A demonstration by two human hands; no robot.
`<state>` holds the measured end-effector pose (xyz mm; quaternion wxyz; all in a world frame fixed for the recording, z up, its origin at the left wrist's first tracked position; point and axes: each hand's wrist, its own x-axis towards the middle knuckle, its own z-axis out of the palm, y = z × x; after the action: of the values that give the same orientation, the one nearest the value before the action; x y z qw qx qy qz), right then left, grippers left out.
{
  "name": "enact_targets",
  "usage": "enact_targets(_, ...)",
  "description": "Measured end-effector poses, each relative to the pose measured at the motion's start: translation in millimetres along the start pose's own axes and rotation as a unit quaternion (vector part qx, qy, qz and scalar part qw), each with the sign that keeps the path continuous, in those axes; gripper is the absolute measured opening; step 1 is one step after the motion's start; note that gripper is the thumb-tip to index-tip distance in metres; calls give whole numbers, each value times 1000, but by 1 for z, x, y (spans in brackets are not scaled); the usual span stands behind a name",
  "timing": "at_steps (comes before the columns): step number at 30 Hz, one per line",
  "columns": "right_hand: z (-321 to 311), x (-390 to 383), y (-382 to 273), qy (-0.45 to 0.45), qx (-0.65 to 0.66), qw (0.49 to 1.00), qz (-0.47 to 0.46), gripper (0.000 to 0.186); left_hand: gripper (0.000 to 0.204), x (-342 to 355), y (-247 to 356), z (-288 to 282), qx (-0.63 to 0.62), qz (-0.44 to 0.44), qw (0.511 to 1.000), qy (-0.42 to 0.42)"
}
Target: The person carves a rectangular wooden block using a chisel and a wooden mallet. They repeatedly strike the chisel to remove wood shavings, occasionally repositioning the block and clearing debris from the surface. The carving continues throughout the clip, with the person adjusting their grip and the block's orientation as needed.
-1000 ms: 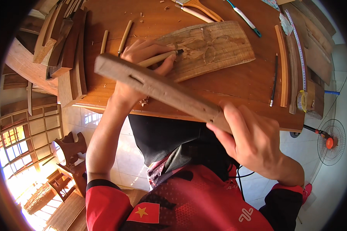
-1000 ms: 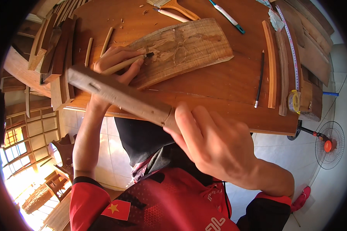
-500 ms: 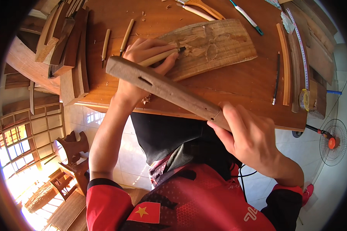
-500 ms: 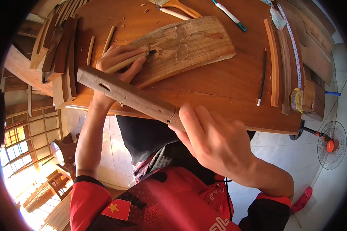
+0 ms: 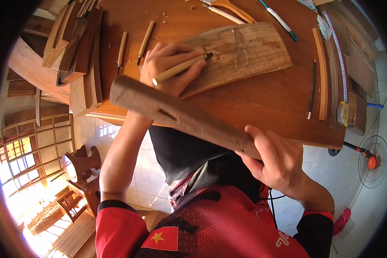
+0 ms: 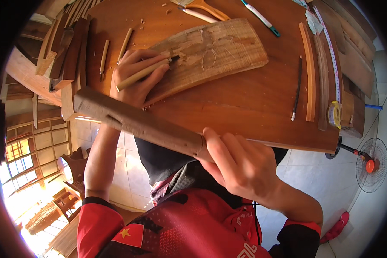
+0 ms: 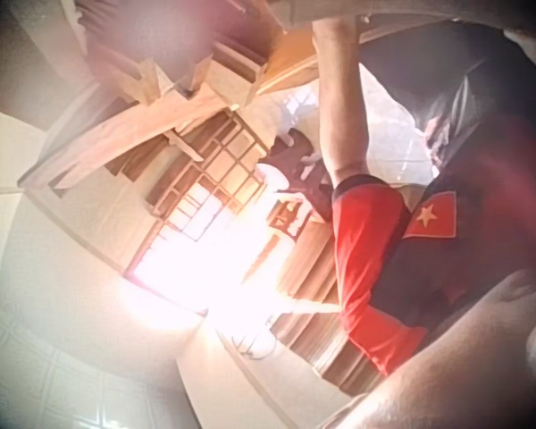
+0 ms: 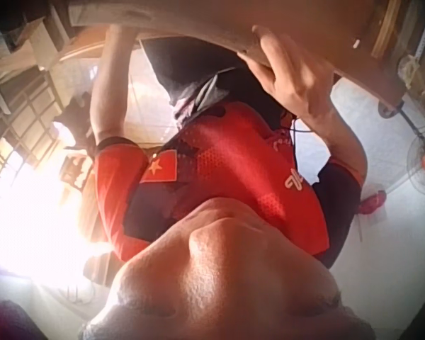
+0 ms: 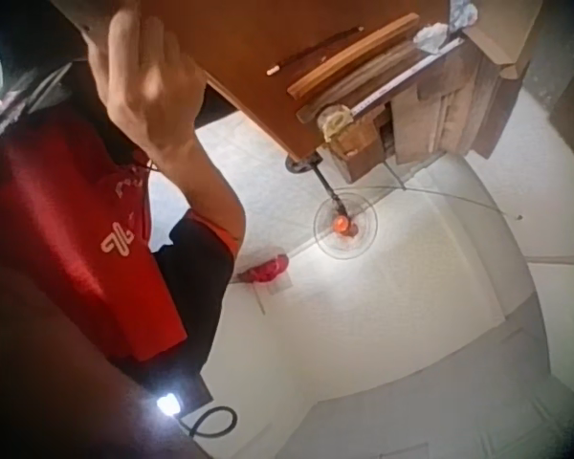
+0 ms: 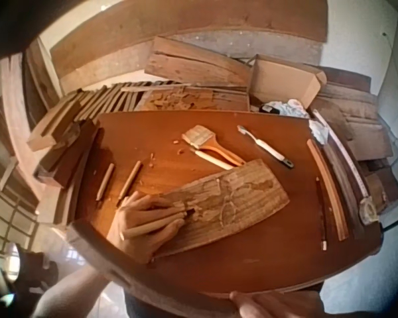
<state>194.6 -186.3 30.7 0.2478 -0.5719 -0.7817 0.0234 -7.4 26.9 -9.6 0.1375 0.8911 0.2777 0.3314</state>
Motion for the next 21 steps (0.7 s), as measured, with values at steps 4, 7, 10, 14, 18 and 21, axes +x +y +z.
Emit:
enact_targets(4, 9, -4, 2, 11, 21, 999, 24, 44, 18, 5, -13, 2, 24, 72, 997, -1)
enact_targets(7, 14, -10, -4, 31, 44, 998, 32, 44, 17, 2, -6, 2, 5, 18, 1000, -2)
enact_targets(10, 13, -6, -8, 23, 46, 998, 45, 43, 17, 2, -15, 4, 34, 65, 997, 5)
enact_targets(14, 18, -6, -12, 23, 64, 996, 58, 42, 16, -2, -8, 7, 27, 17, 999, 23)
enact_targets(18, 21, -2, -16, 48, 79, 993, 73, 42, 16, 3, -8, 5, 51, 43, 998, 12)
enact_targets(21, 24, -3, -17, 25, 71, 992, 106, 42, 17, 3, 0, 8, 11, -51, 999, 14)
